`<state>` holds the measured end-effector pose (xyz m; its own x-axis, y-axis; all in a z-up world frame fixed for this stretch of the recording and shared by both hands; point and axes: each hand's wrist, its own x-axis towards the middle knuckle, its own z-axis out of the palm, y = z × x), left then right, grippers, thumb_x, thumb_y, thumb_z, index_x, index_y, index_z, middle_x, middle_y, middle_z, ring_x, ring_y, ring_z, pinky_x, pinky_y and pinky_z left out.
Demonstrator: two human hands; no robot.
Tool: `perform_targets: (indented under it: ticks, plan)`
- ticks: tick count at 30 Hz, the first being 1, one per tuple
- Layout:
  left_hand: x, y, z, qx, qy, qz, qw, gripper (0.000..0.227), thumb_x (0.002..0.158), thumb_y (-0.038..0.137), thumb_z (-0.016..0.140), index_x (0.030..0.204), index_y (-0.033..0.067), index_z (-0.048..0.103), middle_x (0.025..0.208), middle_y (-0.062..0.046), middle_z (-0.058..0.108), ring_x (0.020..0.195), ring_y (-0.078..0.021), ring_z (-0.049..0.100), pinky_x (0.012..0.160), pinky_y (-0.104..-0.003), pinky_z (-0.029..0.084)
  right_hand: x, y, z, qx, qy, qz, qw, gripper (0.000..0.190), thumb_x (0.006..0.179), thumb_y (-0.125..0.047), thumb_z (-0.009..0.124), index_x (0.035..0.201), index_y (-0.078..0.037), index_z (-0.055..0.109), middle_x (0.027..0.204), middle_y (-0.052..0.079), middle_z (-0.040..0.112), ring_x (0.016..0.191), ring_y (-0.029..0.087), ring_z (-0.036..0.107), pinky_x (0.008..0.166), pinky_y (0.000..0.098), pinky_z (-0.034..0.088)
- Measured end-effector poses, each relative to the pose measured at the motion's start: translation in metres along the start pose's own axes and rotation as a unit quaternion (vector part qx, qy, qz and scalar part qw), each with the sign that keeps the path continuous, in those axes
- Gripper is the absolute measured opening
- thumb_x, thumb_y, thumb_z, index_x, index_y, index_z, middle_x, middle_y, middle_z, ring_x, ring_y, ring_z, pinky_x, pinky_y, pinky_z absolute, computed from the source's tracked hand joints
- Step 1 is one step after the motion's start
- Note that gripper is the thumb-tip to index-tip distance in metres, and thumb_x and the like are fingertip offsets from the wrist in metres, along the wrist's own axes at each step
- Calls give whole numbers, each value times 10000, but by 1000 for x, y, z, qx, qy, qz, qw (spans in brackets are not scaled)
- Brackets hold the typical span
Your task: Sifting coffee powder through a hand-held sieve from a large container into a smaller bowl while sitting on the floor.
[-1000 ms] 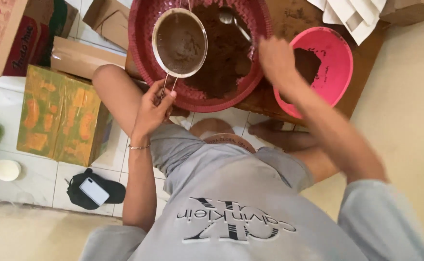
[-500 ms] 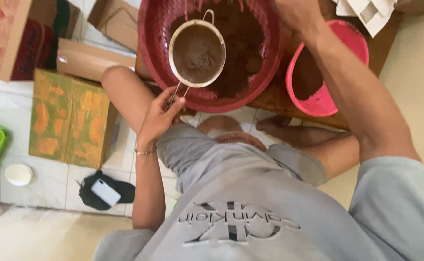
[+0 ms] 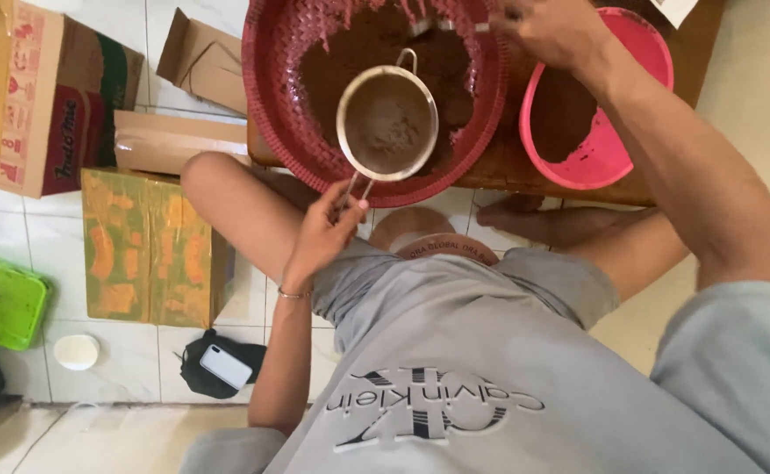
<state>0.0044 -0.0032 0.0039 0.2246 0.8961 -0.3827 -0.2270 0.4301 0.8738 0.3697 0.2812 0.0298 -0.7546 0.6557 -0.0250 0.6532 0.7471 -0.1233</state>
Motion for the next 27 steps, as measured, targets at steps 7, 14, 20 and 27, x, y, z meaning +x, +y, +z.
perform_targets:
  ticks: [7,14,20,27]
  plan:
    - [-3,0,10,77,-26,3,997,379,999,159,640,1342,6,594,810,8,617,595,-54,474,509,-204,381,3,-29,-16,-117,122,-120,978,116,1028,-114,794,1130,-94,847,1094,24,767,772,217,665,685,335,512]
    - [1,26,18,76,-52,34,995,429,1003,103,629,1415,14,547,836,0,610,647,-55,486,566,-197,400,11,-10,21,-149,64,-116,980,204,1041,-172,699,1200,-176,827,1087,29,735,805,204,674,663,325,551]
    - [-13,21,31,1,-22,13,1000,431,1010,130,629,1420,32,543,894,1,608,660,-56,494,549,-191,401,6,-14,19,-159,47,-96,981,240,1046,-224,668,1232,-218,819,1057,12,710,796,195,676,645,310,558]
    - [-40,3,-13,-32,52,-4,998,461,1003,88,617,1455,94,529,984,6,609,702,-51,507,566,-170,397,29,-24,7,77,126,-46,988,46,936,44,707,939,-2,709,849,157,645,648,354,495,647,429,420]
